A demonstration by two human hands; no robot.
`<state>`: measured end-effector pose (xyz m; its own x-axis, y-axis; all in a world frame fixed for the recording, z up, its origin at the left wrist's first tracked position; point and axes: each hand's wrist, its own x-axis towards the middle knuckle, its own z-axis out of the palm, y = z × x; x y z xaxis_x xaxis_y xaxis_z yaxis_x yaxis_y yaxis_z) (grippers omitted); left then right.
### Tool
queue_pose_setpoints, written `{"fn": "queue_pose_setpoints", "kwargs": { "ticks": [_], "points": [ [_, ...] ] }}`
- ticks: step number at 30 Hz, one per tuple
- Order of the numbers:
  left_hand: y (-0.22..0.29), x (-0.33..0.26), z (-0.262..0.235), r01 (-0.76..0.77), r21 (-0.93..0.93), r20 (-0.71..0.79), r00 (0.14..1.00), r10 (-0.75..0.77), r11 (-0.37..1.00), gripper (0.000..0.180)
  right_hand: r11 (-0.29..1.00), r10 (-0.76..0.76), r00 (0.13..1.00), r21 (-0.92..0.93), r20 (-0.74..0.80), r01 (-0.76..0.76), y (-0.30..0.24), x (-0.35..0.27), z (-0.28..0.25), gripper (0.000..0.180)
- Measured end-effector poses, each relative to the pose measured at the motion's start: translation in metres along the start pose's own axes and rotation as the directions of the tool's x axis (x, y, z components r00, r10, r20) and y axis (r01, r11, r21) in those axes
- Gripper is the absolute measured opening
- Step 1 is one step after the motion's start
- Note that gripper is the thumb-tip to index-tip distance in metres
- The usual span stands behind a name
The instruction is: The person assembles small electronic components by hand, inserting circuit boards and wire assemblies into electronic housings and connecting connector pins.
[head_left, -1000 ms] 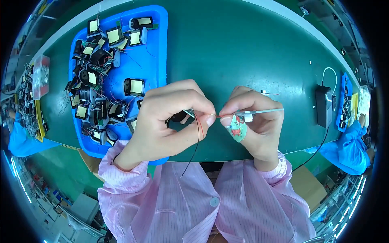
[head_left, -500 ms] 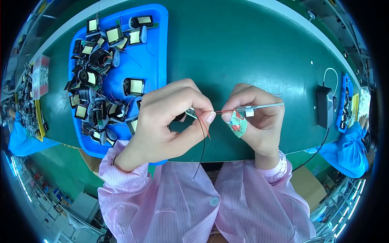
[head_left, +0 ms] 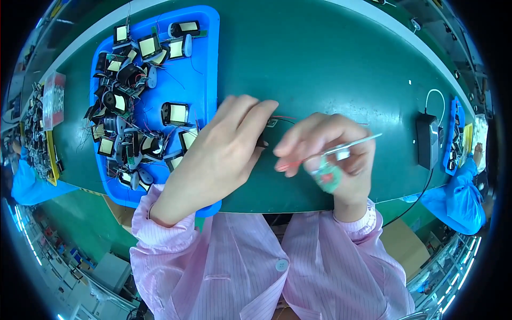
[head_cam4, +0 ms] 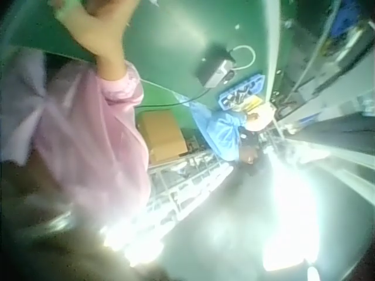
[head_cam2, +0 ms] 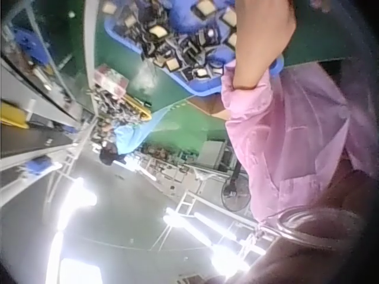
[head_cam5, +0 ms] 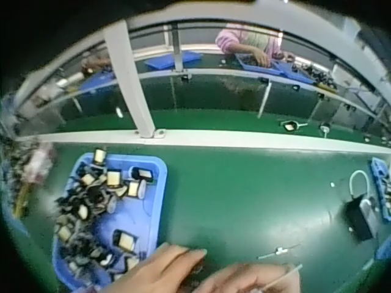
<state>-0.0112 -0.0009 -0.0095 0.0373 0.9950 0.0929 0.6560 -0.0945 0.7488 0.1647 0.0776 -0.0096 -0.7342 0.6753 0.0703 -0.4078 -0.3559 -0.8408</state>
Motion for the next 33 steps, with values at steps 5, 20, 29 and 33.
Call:
{"fn": "queue_pose_setpoints", "kwargs": {
  "ticks": [5,20,29,33],
  "points": [
    [0.005,-0.001,-0.002,-0.007,-0.092,-0.124,0.992,-0.004,0.996,0.063,0.974,-0.023,1.000,-0.227,-0.010,0.020,0.008,0.002,-0.001,0.014],
    [0.007,-0.003,-0.008,0.116,-0.538,-0.058,0.983,-0.175,0.835,0.050,0.996,0.057,0.997,-0.060,-0.043,-0.060,0.002,0.002,-0.013,0.010],
    [-0.006,0.004,-0.005,0.047,-0.560,-0.171,0.970,-0.171,0.827,0.038,0.999,0.019,1.000,0.029,-0.021,-0.019,0.006,-0.001,-0.012,0.010],
    [0.008,0.006,0.000,0.155,-0.824,-0.028,0.950,-0.312,0.545,0.040,0.998,0.040,0.999,0.053,0.020,-0.041,0.005,-0.002,-0.004,0.011]
  ]
}}
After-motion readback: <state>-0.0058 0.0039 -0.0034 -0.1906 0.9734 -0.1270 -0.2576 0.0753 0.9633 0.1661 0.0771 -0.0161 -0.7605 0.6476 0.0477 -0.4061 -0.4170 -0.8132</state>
